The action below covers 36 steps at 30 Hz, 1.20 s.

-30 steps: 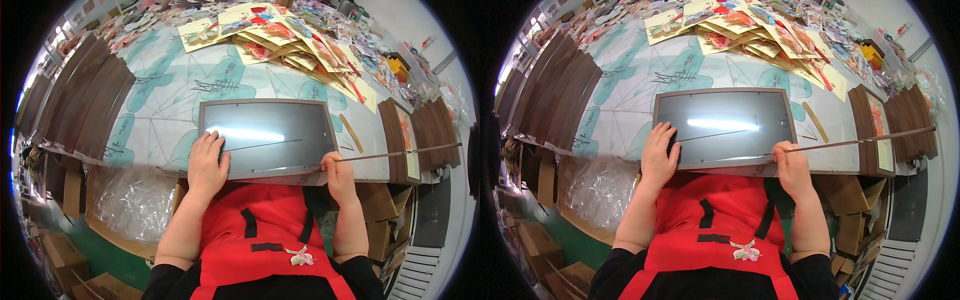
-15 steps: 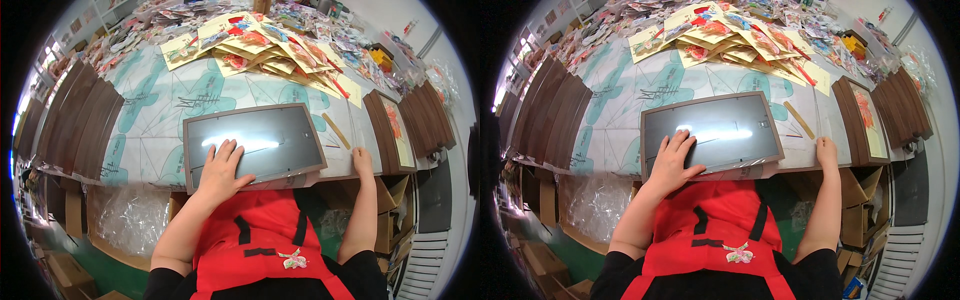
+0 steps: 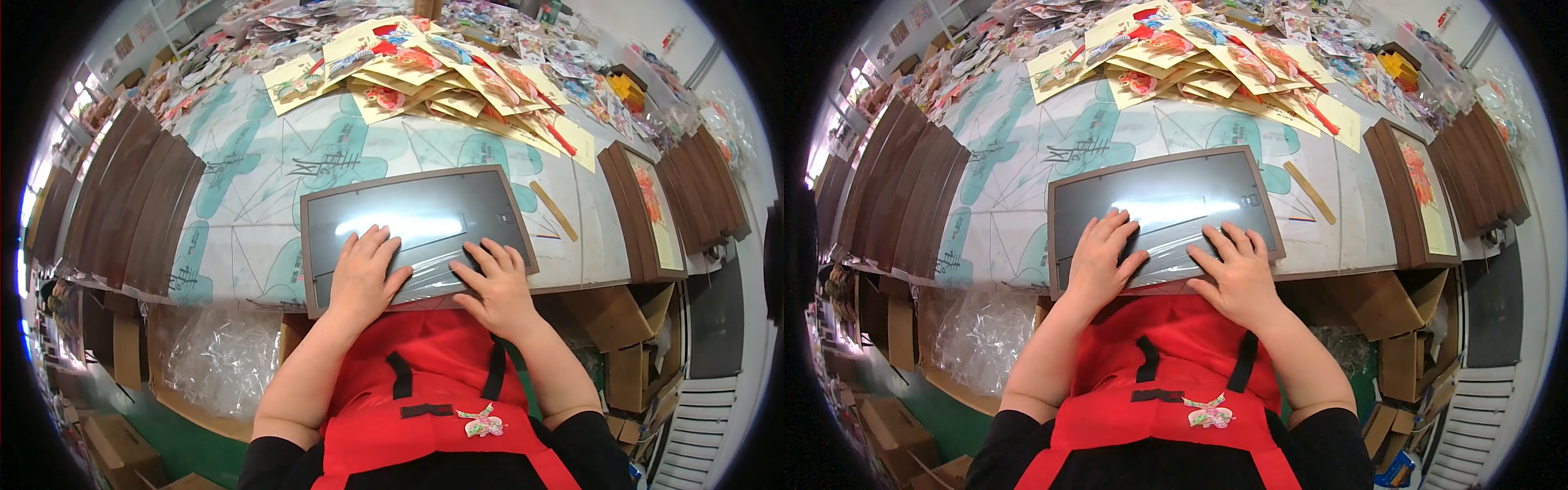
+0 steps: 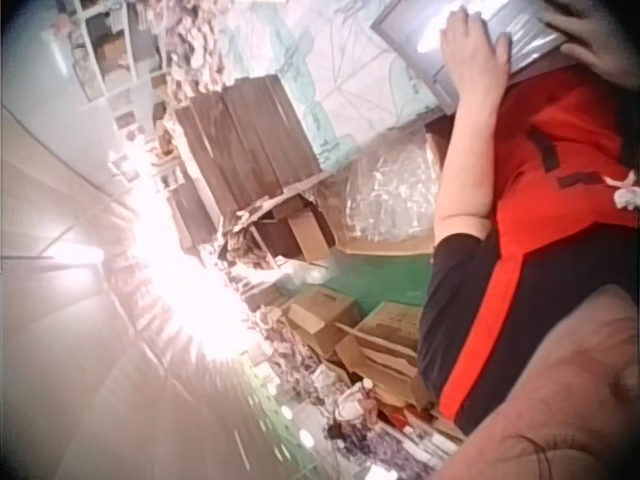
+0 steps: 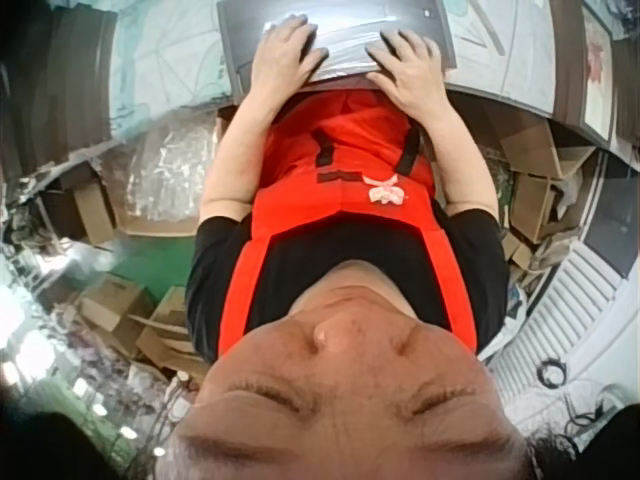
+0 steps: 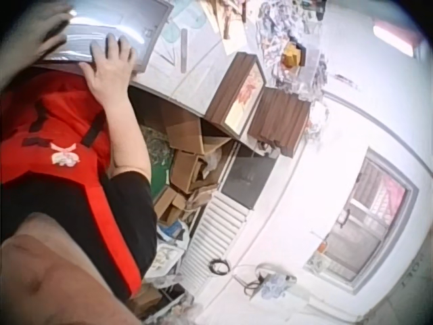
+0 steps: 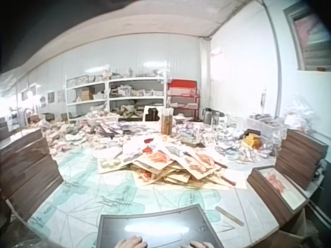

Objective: The person assembles picture frames by removing protective plastic, inserting a backing board, and securing the frame with a wooden tool. They handle decorative paper cutouts and place them into the frame assembly. The process involves repetitive steps of opening, inserting, and closing the frame back.

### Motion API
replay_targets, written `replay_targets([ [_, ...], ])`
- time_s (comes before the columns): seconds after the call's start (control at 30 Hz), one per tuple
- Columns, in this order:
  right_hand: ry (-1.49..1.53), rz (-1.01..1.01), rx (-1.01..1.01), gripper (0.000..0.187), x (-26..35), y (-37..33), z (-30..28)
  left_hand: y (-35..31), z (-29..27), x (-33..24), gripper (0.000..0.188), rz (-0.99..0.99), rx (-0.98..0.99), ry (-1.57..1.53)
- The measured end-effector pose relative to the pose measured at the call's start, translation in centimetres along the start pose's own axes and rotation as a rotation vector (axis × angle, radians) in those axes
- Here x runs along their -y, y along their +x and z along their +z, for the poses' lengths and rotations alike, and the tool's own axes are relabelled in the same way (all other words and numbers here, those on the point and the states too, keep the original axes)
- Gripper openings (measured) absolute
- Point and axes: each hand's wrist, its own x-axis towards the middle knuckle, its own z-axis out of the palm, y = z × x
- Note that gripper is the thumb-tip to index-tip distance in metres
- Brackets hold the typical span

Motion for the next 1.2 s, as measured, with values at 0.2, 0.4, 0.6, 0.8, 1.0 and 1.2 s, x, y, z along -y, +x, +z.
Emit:
replay_targets([
  [0.2, -0.037, 0.095, -0.07, 0.056, 1.4, 0.2, 1.2, 0.7, 0.7, -1.6, 0.044, 0.126, 0.04, -0.071],
  [0.4, 0.201, 0.13, -0.136, 0.039, -1.0, 0.4, 1.5, 2.3, 3.1, -3.6, 0.029, 0.165, -0.014, 0.042],
  [0.6, 0.14, 0.491, -0.371, 0.036, -4.7, 0.3, 2.0, 2.2, 3.1, -3.6, 0.026, 0.172, -0.042, 0.014],
  [0.8, 0.183, 0.704, -0.269, 0.02, -7.2, 1.2, 1.1, 2.3, 3.5, -3.3, 0.022, 0.117, -0.096, -0.056],
  [1.0, 0.078, 0.599, -0.231, 0.041, -4.3, 1.2, 2.0, 4.3, 0.8, -3.1, 0.021, -0.382, 0.105, -0.458],
  [1.2, 0.345, 0.511, -0.297, 0.038, -5.7, 0.6, 2.6, 4.4, -1.6, 8.4, 0.028, -0.748, -0.478, -1.768],
])
